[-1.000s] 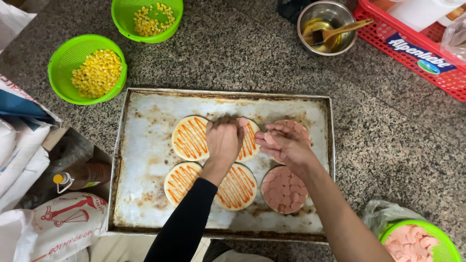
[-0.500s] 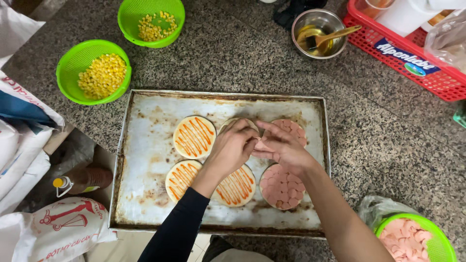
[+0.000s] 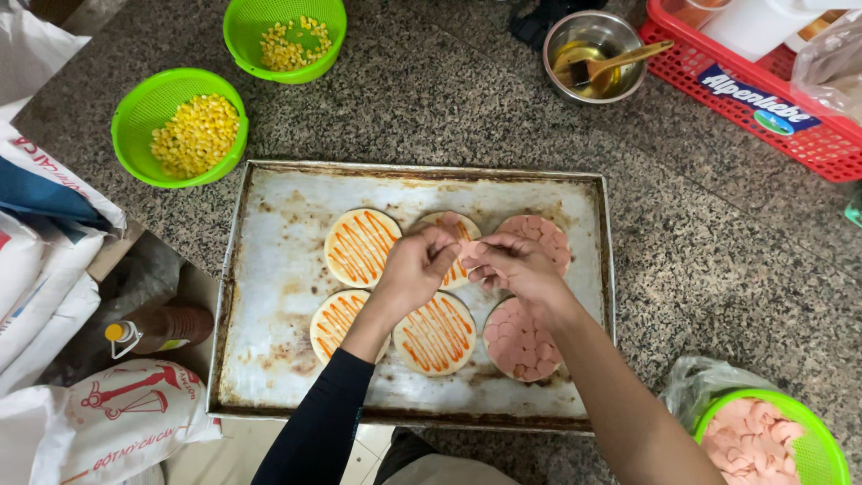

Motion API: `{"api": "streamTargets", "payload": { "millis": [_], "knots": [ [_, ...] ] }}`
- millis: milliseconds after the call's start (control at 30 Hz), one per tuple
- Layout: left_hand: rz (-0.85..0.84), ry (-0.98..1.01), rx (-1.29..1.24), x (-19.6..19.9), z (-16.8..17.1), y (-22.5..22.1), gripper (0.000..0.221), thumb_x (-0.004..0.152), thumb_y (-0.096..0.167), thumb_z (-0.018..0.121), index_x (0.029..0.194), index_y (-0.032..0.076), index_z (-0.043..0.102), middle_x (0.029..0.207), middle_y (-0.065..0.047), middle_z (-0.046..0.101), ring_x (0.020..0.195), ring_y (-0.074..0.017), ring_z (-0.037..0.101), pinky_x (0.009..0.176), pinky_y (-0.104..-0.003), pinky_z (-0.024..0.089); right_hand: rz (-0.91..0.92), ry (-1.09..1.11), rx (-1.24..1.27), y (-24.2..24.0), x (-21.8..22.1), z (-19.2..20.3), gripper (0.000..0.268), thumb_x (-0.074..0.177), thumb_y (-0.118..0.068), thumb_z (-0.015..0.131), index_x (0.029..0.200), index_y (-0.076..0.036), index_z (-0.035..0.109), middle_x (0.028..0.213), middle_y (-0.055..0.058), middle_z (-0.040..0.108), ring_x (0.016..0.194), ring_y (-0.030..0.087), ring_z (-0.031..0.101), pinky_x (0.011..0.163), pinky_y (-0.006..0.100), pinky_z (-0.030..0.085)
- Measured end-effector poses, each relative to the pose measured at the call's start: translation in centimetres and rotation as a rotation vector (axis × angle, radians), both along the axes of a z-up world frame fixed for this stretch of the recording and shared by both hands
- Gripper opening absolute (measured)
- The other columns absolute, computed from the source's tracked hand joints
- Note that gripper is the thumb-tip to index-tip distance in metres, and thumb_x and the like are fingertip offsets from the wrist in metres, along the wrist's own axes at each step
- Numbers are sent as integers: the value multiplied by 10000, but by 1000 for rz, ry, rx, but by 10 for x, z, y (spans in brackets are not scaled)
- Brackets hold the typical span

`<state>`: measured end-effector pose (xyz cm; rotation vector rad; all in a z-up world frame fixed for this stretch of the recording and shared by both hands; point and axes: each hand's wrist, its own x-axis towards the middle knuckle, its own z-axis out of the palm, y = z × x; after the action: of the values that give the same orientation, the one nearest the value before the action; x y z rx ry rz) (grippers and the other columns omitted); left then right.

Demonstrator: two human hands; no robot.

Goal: The person places slices of ham onto pastry dough circles and arranges them in a layered pattern.

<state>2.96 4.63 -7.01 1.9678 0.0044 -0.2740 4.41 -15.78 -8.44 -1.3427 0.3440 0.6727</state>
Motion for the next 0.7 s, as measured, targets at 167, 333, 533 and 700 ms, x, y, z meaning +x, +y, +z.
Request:
{"api": "streamTargets", "payload": {
  "millis": [167,333,533,700],
  "knots": [
    [153,-202,228,2,1,12,163,927,183,711,908,21,698,877,-146,685,727,-301,666,678,-411,539,-34,53,-109,-3,0,5,255,965,-205,650,1159,-44,690,1060,111,781,878,184,739,708,310,567],
    [178,-340,404,5,-19,13,87,870,118,687,886,39,721,975,-176,707,853,-389,680,753,-470,547,-90,68,-85,-10,-1,-3,241,980,-208,628,1167,-57,653,1076,101,773,891,181,725,721,316,556],
    [-29,-402,391,5,-30,-5,88,872,149,697,878,75,745,955,-147,724,895,-351,682,852,-477,481,-140,75,-79,-14,-2,-14,235,1000,-209,601,1184,-65,634,1062,100,769,871,176,708,704,299,531],
    [39,-413,643,6,-35,-9,143,859,198,737,838,57,730,862,-138,700,835,-314,672,824,-454,438,-176,86,-55,-18,-3,-19,224,999,-194,587,1183,-71,622,1043,100,766,857,180,707,688,313,533]
  ]
}}
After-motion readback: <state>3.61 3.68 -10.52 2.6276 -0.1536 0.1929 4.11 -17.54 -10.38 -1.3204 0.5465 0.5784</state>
